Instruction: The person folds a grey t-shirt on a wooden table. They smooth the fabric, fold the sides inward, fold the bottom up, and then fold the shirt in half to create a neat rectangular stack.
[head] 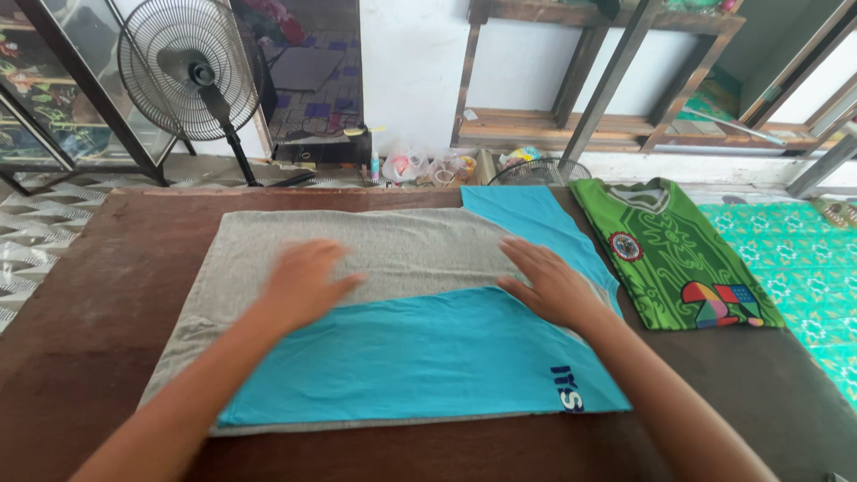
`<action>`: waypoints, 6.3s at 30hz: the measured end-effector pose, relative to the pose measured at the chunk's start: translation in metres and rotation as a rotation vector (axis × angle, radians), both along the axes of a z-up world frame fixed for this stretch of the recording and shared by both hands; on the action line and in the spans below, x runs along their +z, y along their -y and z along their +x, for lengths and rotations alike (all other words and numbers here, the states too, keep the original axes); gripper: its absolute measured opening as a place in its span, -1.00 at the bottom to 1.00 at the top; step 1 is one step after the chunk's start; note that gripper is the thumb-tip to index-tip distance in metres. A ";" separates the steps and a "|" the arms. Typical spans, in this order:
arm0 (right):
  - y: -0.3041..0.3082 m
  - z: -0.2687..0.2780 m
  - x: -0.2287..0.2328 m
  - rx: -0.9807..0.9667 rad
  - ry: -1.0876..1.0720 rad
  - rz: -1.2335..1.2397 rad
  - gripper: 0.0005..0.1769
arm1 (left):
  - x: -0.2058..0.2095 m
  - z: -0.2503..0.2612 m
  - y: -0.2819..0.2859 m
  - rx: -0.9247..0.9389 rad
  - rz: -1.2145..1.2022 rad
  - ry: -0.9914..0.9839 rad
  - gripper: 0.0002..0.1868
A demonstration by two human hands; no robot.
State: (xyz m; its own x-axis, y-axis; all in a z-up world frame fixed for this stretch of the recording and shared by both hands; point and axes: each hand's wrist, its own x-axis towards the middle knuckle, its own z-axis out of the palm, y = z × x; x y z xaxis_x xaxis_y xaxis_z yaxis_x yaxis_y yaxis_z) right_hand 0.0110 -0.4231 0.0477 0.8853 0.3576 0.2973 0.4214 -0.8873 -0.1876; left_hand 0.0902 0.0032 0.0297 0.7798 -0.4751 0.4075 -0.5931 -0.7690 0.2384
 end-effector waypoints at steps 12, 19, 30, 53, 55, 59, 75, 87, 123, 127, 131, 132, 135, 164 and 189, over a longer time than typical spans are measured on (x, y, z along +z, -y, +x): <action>-0.033 0.115 -0.087 -0.052 0.021 0.025 -0.22 | -0.062 0.074 0.169 -0.069 0.089 -0.177 -0.18; -0.037 0.112 -0.074 -0.063 -0.033 0.066 -0.19 | -0.059 0.095 0.149 -0.074 0.001 -0.016 -0.36; -0.033 0.108 -0.075 -0.060 -0.024 0.089 -0.17 | -0.052 0.121 0.093 0.215 -0.200 0.063 -0.81; -0.054 0.133 -0.044 -0.130 0.014 0.013 -0.40 | -0.059 0.103 0.127 -0.051 -0.118 0.122 -0.49; -0.063 0.143 -0.040 -0.096 0.024 0.018 -0.47 | -0.059 0.100 0.127 -0.049 -0.107 0.110 -0.48; -0.079 0.148 -0.050 -0.038 0.145 0.068 -0.48 | -0.058 0.102 0.125 -0.068 -0.114 0.145 -0.42; -0.076 0.146 -0.065 -0.105 -0.069 -0.033 -0.02 | -0.054 0.110 0.117 -0.022 0.138 -0.214 -0.22; -0.071 0.149 -0.065 -0.092 -0.127 0.003 0.01 | -0.053 0.122 0.061 0.060 0.245 -0.295 -0.03; -0.071 0.145 -0.064 -0.088 -0.100 0.030 -0.02 | -0.051 0.144 -0.077 0.504 -0.088 -0.080 -0.77; -0.071 0.145 -0.063 -0.081 -0.100 0.031 -0.02 | -0.046 0.143 -0.097 0.730 0.024 -0.007 -0.71; -0.072 0.145 -0.062 -0.090 -0.118 0.023 -0.02 | -0.029 0.134 -0.077 0.729 0.212 0.323 -0.54; -0.072 0.145 -0.062 -0.091 -0.120 0.023 -0.01 | -0.028 0.129 -0.065 0.610 0.132 0.273 -0.58; -0.072 0.144 -0.061 -0.096 -0.122 0.025 -0.01 | -0.029 0.121 -0.030 0.234 0.006 -0.058 -0.54; -0.091 0.135 -0.060 0.025 0.150 -0.199 -0.13 | -0.016 0.089 0.036 0.308 0.275 -0.112 -0.14; 0.033 0.104 -0.062 -0.163 -0.178 -0.130 -0.02 | -0.039 0.078 0.059 0.171 0.252 -0.327 -0.13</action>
State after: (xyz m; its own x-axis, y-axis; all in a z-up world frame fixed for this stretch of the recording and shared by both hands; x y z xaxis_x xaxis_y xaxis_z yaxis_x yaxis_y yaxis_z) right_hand 0.1154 -0.4562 -0.0142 0.9685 0.2312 0.0922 0.2417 -0.9621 -0.1261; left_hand 0.1680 -0.0556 -0.0091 0.9243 -0.3814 0.0147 -0.3774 -0.9074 0.1847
